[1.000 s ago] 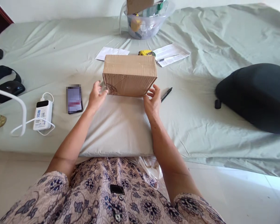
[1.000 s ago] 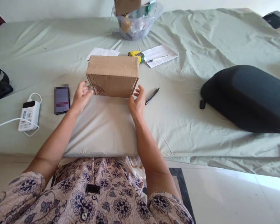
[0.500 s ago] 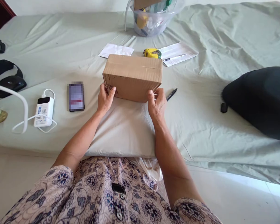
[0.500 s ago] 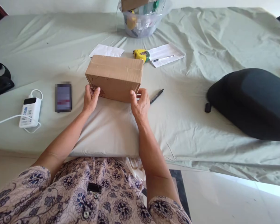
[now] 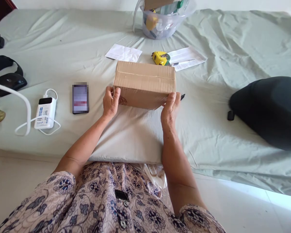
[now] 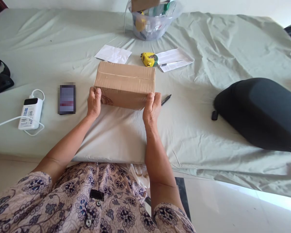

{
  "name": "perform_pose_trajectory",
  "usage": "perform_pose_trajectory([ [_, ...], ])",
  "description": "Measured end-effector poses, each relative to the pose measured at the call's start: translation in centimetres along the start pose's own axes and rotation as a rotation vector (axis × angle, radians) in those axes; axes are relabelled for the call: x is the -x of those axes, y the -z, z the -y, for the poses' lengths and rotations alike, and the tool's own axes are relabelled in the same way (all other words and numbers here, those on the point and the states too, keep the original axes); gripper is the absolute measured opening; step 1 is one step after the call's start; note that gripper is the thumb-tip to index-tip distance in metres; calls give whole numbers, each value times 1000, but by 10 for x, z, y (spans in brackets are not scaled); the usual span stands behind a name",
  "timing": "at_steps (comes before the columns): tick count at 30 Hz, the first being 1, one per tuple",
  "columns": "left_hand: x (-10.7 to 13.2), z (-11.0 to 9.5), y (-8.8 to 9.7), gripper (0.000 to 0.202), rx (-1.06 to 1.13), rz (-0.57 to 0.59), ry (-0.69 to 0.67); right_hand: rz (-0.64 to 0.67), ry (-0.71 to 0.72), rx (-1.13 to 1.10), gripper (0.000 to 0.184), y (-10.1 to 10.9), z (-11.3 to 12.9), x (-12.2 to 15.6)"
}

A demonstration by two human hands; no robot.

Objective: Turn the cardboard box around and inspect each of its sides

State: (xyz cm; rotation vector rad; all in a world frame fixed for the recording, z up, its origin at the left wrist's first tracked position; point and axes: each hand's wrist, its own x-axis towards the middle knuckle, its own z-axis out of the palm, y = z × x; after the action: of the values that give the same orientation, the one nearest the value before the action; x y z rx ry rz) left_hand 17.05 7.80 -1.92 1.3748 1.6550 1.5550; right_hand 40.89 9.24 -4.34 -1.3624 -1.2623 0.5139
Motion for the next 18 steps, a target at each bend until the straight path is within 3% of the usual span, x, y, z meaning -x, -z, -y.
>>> perform_pose_trajectory([
  [5,1,-7,-1,82,-1,-34,-15,-19,-8,11,60,-2,13,6],
  [12,4,1,-7,78,72,23,-174,-111,186,22,60,-12,16,15],
  [15,8,7,-12,73,68,37,-222,-88,220,76,71,-17,13,18],
  [18,16,10,-19,73,47,16,-212,-34,219,124,97,-19,11,23],
])
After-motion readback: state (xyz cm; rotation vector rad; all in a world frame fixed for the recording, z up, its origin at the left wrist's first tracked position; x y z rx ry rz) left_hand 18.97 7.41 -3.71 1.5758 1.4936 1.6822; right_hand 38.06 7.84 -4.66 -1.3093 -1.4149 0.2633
